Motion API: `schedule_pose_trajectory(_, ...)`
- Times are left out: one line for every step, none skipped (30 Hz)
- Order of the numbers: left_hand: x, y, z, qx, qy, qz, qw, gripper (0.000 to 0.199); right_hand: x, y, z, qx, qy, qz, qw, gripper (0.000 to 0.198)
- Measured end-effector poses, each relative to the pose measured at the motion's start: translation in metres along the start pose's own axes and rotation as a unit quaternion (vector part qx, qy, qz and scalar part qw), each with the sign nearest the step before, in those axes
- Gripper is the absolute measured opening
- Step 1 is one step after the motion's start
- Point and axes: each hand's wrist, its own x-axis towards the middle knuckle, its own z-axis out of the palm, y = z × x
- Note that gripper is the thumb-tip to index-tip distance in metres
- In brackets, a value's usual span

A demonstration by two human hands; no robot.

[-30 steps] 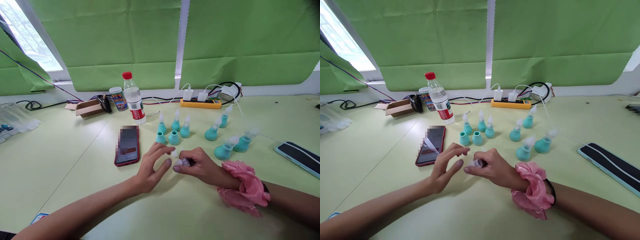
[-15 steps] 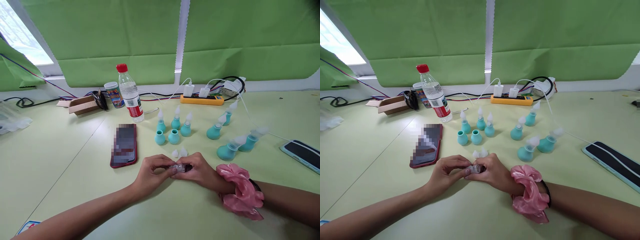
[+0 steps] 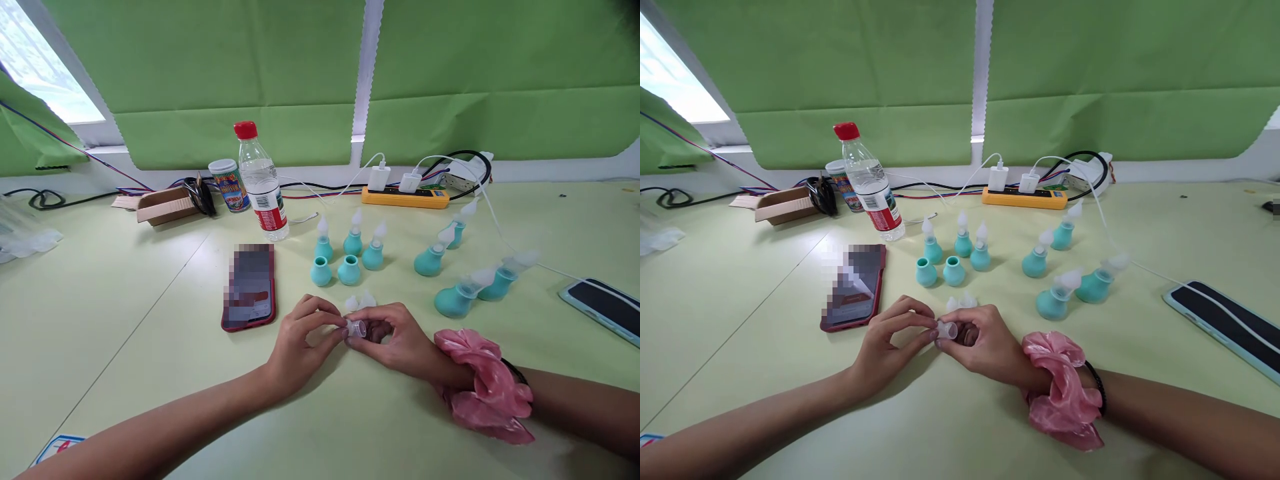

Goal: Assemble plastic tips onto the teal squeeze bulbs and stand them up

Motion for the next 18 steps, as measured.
schedule_pose_trajectory(0.0002,0.0005,-0.0002,-0.001,-0.001,0.003,1.0,0.006,-0.0001,-0.0004,0.0003,0.008,0.006,0.005,1.0,0.02)
schedule_pose_trajectory(0.0006,0.0013,-0.0004,-0.003,-0.005,0.003,1.0,0.005,-0.0001,-0.0009,0.0003,0.012,0.009,0.004,1.0,0.02)
schedule_pose_trajectory(0.001,0.0023,-0.0008,-0.007,-0.008,-0.001,1.0,0.005,-0.0001,-0.0014,0.0001,0.012,0.01,-0.002,1.0,0.02)
schedule_pose_trajectory(0.0015,0.0033,-0.0012,-0.011,-0.011,-0.008,1.0,0.005,-0.0001,-0.002,-0.0003,0.009,0.011,-0.01,1.0,0.019)
schedule_pose_trajectory(0.0018,0.0043,-0.0015,-0.017,-0.01,-0.017,1.0,0.005,-0.0002,-0.0027,-0.0008,0.003,0.011,-0.019,1.0,0.019)
schedule_pose_trajectory(0.0021,0.005,-0.0019,-0.024,-0.007,-0.028,0.999,0.004,-0.0002,-0.0033,-0.0014,-0.002,0.011,-0.028,1.0,0.019)
schedule_pose_trajectory(0.0023,0.0052,-0.0021,-0.033,-0.006,-0.04,0.999,0.003,-0.0003,-0.0039,-0.002,-0.006,0.009,-0.038,0.999,0.019)
schedule_pose_trajectory(0.0024,0.0049,-0.0022,-0.044,-0.009,-0.052,0.998,0.004,-0.0005,-0.0043,-0.0025,-0.01,0.01,-0.05,0.999,0.019)
schedule_pose_trajectory(0.0025,0.0041,-0.0022,-0.058,-0.014,-0.066,0.996,0.009,-0.0007,-0.0046,-0.0029,-0.014,0.01,-0.062,0.998,0.018)
schedule_pose_trajectory(0.0026,0.0028,-0.0021,-0.074,-0.022,-0.08,0.994,0.013,-0.001,-0.0047,-0.0032,-0.018,0.012,-0.073,0.997,0.018)
schedule_pose_trajectory(0.0028,0.0012,-0.0019,-0.092,-0.027,-0.095,0.991,0.016,-0.0014,-0.0046,-0.0035,-0.023,0.014,-0.082,0.996,0.017)
schedule_pose_trajectory(0.0031,-0.0004,-0.0017,-0.114,-0.031,-0.11,0.987,0.016,-0.0017,-0.0044,-0.0036,-0.029,0.016,-0.087,0.996,0.018)
schedule_pose_trajectory(0.0036,-0.0019,-0.0017,-0.136,-0.031,-0.122,0.983,0.014,-0.0021,-0.0041,-0.0036,-0.035,0.018,-0.088,0.995,0.019)
schedule_pose_trajectory(0.0043,-0.003,-0.0018,-0.155,-0.029,-0.13,0.979,0.011,-0.0024,-0.0036,-0.0036,-0.042,0.02,-0.087,0.995,0.02)
schedule_pose_trajectory(0.005,-0.0037,-0.0021,-0.169,-0.029,-0.134,0.976,0.009,-0.0027,-0.0031,-0.0035,-0.048,0.023,-0.088,0.995,0.021)
schedule_pose_trajectory(0.0058,-0.0039,-0.0026,-0.176,-0.031,-0.135,0.975,0.008,-0.003,-0.0025,-0.0034,-0.053,0.024,-0.092,0.994,0.021)
schedule_pose_trajectory(0.0066,-0.0038,-0.0032,-0.176,-0.036,-0.133,0.975,0.007,-0.0032,-0.0021,-0.0033,-0.057,0.024,-0.1,0.993,0.02)
schedule_pose_trajectory(0.0072,-0.0034,-0.0038,-0.17,-0.041,-0.128,0.976,0.006,-0.0033,-0.0017,-0.0032,-0.059,0.023,-0.109,0.992,0.019)
